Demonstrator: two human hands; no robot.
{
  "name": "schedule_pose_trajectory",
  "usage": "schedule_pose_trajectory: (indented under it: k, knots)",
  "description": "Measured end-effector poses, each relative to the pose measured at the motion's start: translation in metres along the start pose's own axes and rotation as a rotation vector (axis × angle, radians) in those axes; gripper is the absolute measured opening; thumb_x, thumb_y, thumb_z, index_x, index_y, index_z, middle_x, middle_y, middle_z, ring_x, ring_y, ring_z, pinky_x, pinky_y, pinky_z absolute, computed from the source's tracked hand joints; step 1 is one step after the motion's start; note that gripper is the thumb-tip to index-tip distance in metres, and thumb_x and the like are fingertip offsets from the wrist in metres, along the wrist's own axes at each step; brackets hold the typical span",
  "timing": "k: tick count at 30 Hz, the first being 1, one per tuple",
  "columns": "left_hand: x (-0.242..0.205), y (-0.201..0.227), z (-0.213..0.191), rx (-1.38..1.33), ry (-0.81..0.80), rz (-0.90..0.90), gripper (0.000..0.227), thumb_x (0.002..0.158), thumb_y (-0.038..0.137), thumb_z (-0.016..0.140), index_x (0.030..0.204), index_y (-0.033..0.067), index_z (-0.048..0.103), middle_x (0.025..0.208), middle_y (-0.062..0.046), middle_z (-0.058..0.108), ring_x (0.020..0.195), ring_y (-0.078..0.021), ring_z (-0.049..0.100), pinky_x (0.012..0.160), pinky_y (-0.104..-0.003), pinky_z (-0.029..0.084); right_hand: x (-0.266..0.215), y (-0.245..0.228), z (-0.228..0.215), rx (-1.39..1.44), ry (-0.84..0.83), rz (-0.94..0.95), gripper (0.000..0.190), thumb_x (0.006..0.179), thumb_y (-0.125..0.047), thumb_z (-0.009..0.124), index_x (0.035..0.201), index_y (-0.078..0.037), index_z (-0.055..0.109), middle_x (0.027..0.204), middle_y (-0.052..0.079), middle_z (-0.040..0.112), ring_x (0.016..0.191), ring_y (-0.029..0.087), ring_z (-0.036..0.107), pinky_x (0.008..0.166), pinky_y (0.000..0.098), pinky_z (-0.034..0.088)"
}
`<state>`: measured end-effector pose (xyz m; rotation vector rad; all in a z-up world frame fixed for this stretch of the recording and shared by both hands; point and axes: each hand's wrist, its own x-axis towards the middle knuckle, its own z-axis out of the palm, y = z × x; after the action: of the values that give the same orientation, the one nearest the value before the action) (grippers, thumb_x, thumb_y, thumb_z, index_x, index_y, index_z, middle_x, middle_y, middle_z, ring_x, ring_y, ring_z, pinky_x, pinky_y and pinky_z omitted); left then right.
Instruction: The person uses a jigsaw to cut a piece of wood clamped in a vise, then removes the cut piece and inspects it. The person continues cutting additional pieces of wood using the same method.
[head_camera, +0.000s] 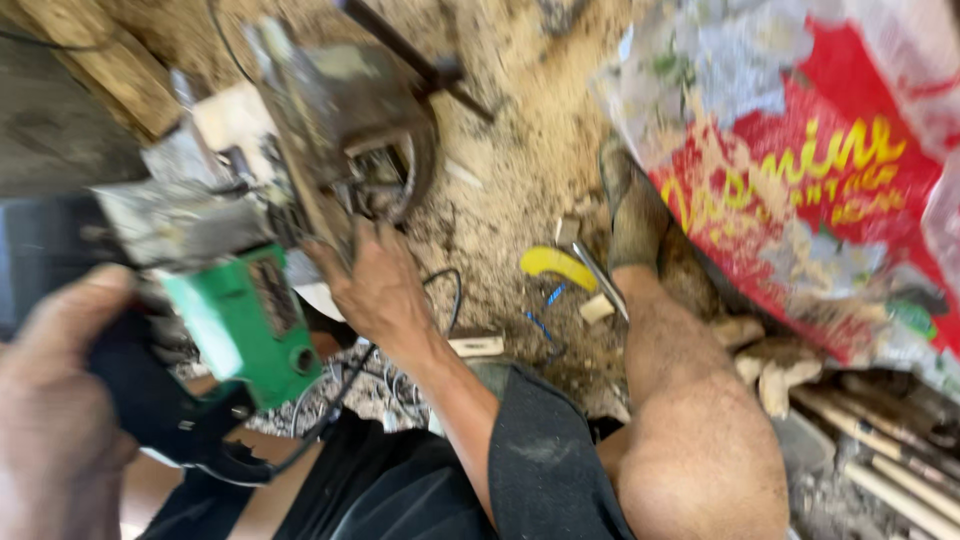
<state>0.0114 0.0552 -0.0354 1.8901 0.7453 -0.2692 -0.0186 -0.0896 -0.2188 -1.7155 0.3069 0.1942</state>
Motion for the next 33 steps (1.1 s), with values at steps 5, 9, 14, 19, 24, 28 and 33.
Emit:
schedule_pose_trajectory:
  k: [5, 9, 14, 19, 24, 28, 33]
  knots:
    - [0.034, -0.051, -0.061, -0.119, -0.279, 0.068, 0.028, 0.111, 0.027, 0.053, 0.115, 0.0007, 0.062, 0.094, -0.008, 0.068, 0.079, -0.0155, 0.066, 0.070, -0.027, 0.056, -0.009, 0.004, 0.013, 0.062, -0.073, 0.115, 0.064, 0.099, -0.050, 0.052, 0.127, 0.006, 0.059, 0.106, 0.023, 0.061, 0.097, 0.032, 0.063, 0.079, 0.0457, 0.054]
    - [0.032, -0.035, -0.052, -0.141, -0.388, 0.140, 0.024, 0.113, 0.018, 0.054, 0.107, -0.0042, 0.058, 0.088, -0.012, 0.063, 0.076, -0.0186, 0.063, 0.072, -0.032, 0.056, -0.007, 0.004, 0.012, 0.051, -0.048, 0.113, 0.067, 0.096, -0.050, 0.055, 0.130, 0.008, 0.057, 0.105, 0.025, 0.060, 0.098, 0.035, 0.062, 0.079, 0.0470, 0.053]
    - [-0.006, 0.008, 0.012, 0.151, -0.047, 0.450, 0.021, 0.098, 0.003, 0.066, 0.116, -0.0018, 0.057, 0.093, -0.007, 0.066, 0.069, -0.0154, 0.063, 0.062, -0.029, 0.055, 0.014, -0.005, 0.003, 0.053, 0.077, 0.023, 0.063, 0.096, -0.048, 0.063, 0.123, 0.009, 0.064, 0.114, 0.033, 0.060, 0.108, 0.043, 0.060, 0.093, 0.0523, 0.050]
    - [-0.023, 0.036, 0.046, 0.067, -0.012, 0.381, 0.022, 0.093, 0.001, 0.066, 0.114, -0.0030, 0.059, 0.091, -0.008, 0.066, 0.068, -0.0112, 0.064, 0.060, -0.025, 0.056, 0.034, -0.016, -0.003, 0.042, -0.102, 0.228, 0.057, 0.094, -0.050, 0.065, 0.111, 0.005, 0.070, 0.105, 0.020, 0.064, 0.095, 0.032, 0.064, 0.085, 0.0484, 0.052]
    - [-0.025, 0.042, 0.051, 0.074, 0.030, 0.283, 0.021, 0.092, 0.005, 0.066, 0.109, -0.0014, 0.058, 0.078, -0.006, 0.062, 0.054, -0.0116, 0.058, 0.047, -0.025, 0.049, 0.038, -0.015, -0.002, 0.040, -0.104, 0.278, 0.053, 0.089, -0.050, 0.066, 0.109, -0.001, 0.074, 0.097, 0.011, 0.066, 0.085, 0.026, 0.064, 0.075, 0.0454, 0.053]
    - [-0.024, 0.041, 0.048, 0.080, 0.033, 0.269, 0.021, 0.091, 0.005, 0.066, 0.111, -0.0003, 0.059, 0.078, -0.005, 0.062, 0.056, -0.0101, 0.057, 0.049, -0.024, 0.049, 0.037, -0.008, 0.003, 0.027, -0.024, 0.191, 0.051, 0.092, -0.047, 0.067, 0.109, 0.000, 0.073, 0.100, 0.013, 0.068, 0.091, 0.027, 0.065, 0.081, 0.0450, 0.053]
    - [-0.024, 0.040, 0.049, 0.068, 0.035, 0.264, 0.023, 0.090, 0.005, 0.067, 0.111, 0.0006, 0.059, 0.077, -0.005, 0.062, 0.054, -0.0099, 0.057, 0.048, -0.024, 0.049, 0.038, 0.001, 0.010, 0.059, 0.014, 0.151, 0.056, 0.092, -0.049, 0.066, 0.112, 0.002, 0.072, 0.108, 0.019, 0.071, 0.099, 0.030, 0.067, 0.088, 0.0458, 0.055]
